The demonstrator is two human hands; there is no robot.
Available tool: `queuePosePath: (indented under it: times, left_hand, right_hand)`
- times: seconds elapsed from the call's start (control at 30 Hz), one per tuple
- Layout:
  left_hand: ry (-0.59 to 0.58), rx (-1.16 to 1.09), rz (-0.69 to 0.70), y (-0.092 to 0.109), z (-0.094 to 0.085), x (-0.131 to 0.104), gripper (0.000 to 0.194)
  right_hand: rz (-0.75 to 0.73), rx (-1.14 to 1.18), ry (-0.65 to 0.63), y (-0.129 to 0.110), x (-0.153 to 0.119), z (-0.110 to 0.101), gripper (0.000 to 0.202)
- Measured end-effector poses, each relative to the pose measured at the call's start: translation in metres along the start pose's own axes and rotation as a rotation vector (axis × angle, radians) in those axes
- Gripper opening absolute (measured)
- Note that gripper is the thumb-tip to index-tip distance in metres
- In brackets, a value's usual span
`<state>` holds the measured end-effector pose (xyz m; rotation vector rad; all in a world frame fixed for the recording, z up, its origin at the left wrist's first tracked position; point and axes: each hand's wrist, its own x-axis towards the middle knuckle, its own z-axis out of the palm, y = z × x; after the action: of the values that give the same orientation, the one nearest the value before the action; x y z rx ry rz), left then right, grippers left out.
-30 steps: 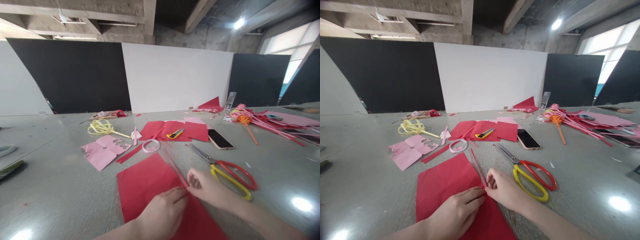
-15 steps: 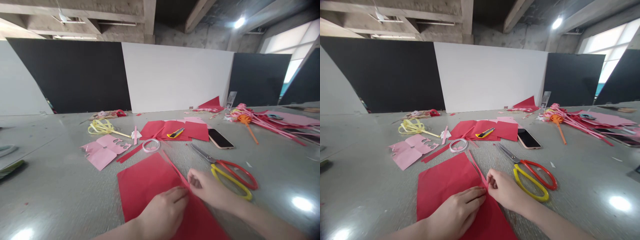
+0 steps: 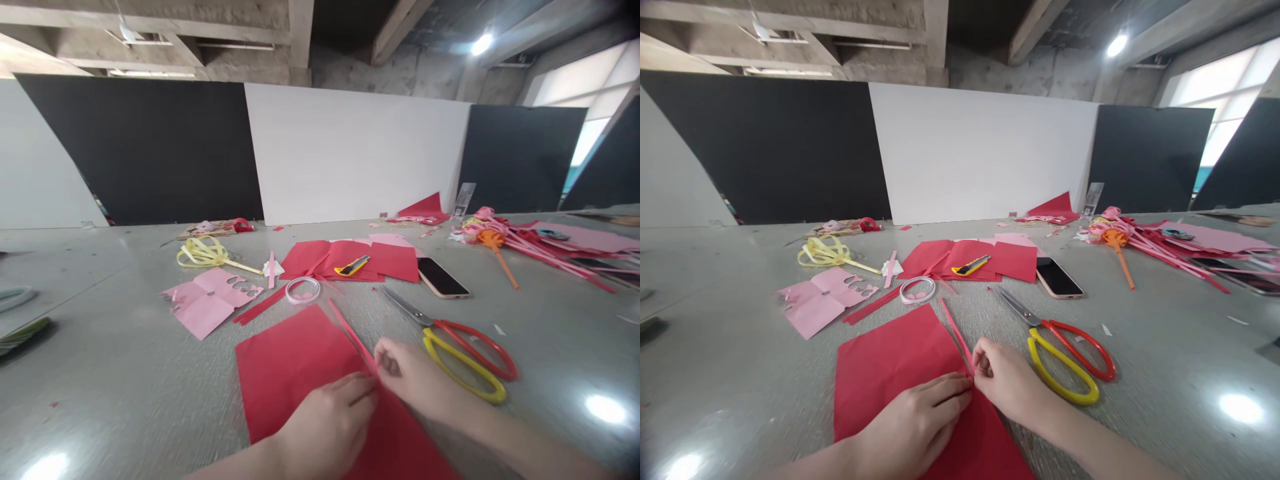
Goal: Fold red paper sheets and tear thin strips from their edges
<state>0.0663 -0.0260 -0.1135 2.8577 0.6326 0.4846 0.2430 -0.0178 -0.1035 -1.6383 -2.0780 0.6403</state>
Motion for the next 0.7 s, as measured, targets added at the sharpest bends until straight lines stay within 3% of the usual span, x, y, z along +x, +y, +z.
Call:
queuePosePath:
  times: [0.7]
  left_hand:
    - [0.021,0.012,0.010,-0.0001,-0.0001,0.0000,0.032]
  right_hand:
    - [-0.020,0.065,-0.063,0.0084,-0.0042,-0.0053,0.008]
